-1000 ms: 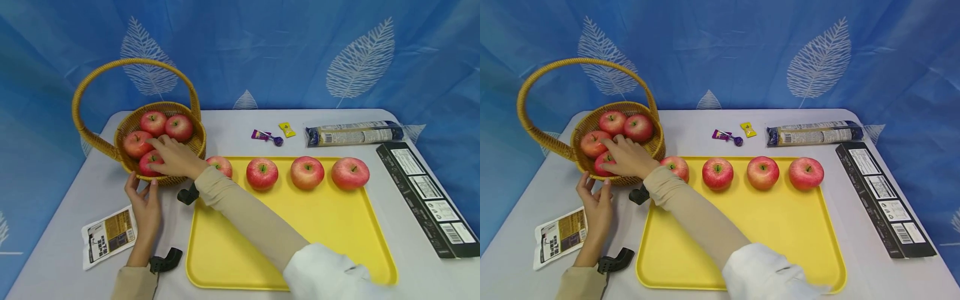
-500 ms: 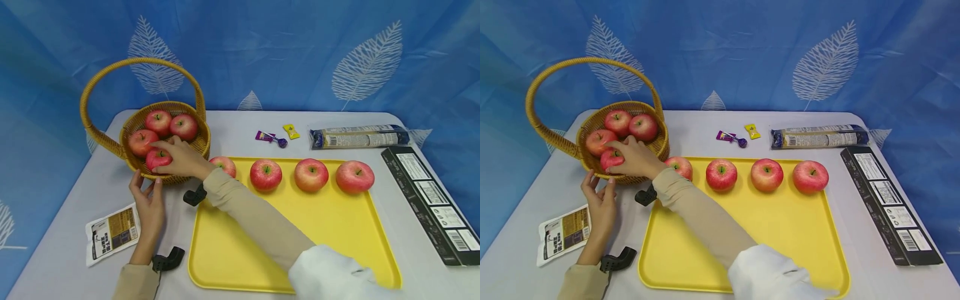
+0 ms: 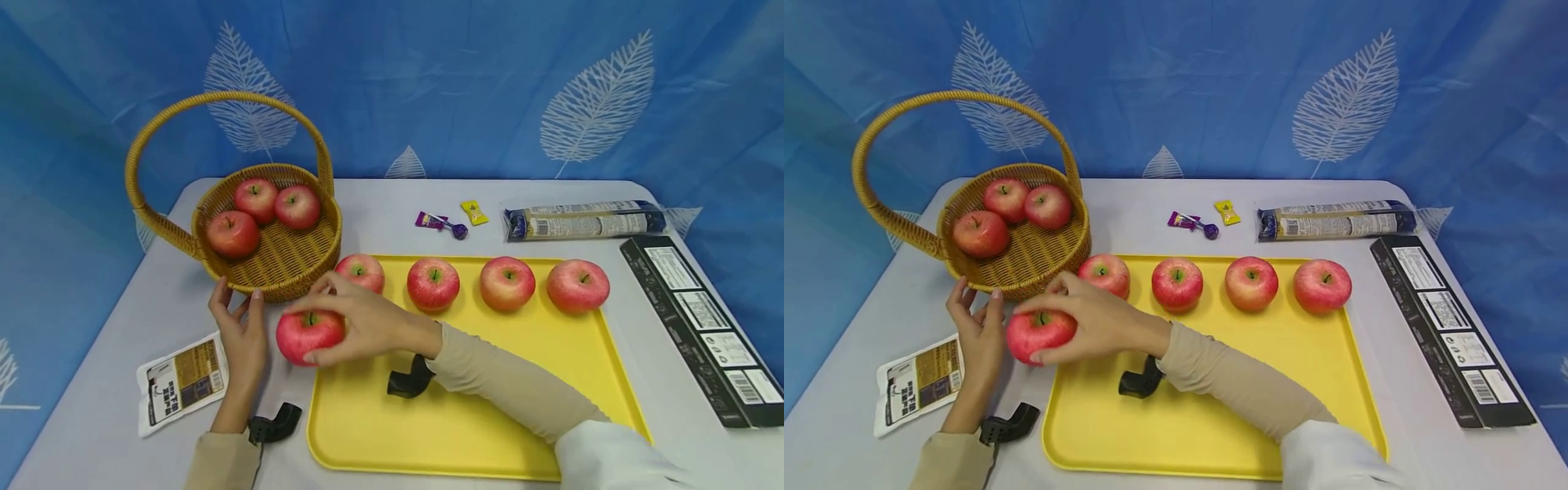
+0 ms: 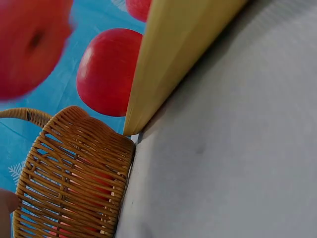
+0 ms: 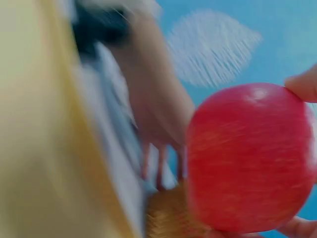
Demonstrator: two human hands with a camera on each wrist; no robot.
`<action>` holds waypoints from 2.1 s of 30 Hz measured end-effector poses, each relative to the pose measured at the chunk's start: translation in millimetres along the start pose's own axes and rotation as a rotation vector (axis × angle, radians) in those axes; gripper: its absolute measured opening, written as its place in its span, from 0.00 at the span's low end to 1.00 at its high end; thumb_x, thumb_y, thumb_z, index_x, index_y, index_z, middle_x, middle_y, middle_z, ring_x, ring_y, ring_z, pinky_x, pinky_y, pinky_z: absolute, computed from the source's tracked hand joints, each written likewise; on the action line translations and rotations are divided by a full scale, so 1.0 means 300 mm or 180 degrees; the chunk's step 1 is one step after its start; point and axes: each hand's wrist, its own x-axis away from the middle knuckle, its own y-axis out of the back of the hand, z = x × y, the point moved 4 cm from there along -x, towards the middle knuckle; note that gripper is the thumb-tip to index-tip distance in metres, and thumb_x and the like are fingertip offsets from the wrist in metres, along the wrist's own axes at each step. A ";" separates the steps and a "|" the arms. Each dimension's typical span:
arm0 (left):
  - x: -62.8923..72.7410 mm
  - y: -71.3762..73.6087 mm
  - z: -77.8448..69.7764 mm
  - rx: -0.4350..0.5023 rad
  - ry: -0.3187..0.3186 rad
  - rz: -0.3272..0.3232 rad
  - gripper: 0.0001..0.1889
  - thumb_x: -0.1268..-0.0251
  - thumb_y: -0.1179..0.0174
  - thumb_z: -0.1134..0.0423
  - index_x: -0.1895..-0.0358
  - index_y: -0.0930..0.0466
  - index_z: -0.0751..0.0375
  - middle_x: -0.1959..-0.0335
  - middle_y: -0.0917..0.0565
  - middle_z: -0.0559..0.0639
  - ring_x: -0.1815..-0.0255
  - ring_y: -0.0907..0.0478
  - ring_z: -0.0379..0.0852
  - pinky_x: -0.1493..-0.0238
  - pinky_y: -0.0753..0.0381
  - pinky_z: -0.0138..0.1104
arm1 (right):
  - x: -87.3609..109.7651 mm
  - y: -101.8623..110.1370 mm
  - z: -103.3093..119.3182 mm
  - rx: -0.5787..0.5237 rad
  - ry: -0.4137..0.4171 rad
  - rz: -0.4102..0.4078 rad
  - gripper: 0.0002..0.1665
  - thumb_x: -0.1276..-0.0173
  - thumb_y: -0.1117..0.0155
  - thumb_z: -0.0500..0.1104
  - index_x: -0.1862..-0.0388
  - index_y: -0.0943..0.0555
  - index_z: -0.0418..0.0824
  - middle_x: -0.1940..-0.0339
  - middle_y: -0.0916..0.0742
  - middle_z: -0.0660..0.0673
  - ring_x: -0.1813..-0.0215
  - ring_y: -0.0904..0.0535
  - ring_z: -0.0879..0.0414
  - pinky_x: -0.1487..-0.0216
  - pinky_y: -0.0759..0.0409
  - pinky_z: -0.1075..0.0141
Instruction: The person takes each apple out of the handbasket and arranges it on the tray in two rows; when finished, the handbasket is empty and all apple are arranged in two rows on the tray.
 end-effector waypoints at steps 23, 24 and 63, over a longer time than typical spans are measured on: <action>-0.001 0.005 -0.001 -0.0078 -0.0023 -0.0029 0.31 0.32 0.53 0.55 0.30 0.56 0.51 0.31 0.48 0.54 0.40 0.35 0.56 0.48 0.33 0.35 | 0.104 0.029 0.027 0.0378 0.0170 0.0302 0.43 0.39 0.44 0.61 0.29 0.49 0.54 0.32 0.38 0.46 0.33 0.41 0.57 0.35 0.36 0.62; -0.001 0.006 -0.002 -0.0084 -0.0025 -0.0032 0.31 0.32 0.54 0.55 0.30 0.56 0.51 0.31 0.48 0.55 0.41 0.35 0.56 0.48 0.32 0.35 | 0.067 0.058 0.015 0.0234 0.0084 0.0118 0.41 0.38 0.43 0.58 0.30 0.46 0.52 0.33 0.37 0.47 0.35 0.39 0.58 0.37 0.34 0.62; 0.008 -0.001 -0.003 -0.0029 -0.0020 -0.0027 0.31 0.32 0.53 0.55 0.30 0.56 0.53 0.31 0.48 0.55 0.41 0.35 0.57 0.49 0.32 0.34 | -0.501 0.073 -0.337 0.0471 -0.1389 0.0730 0.57 0.48 0.32 0.58 0.27 0.58 0.59 0.27 0.54 0.45 0.27 0.58 0.44 0.32 0.43 0.53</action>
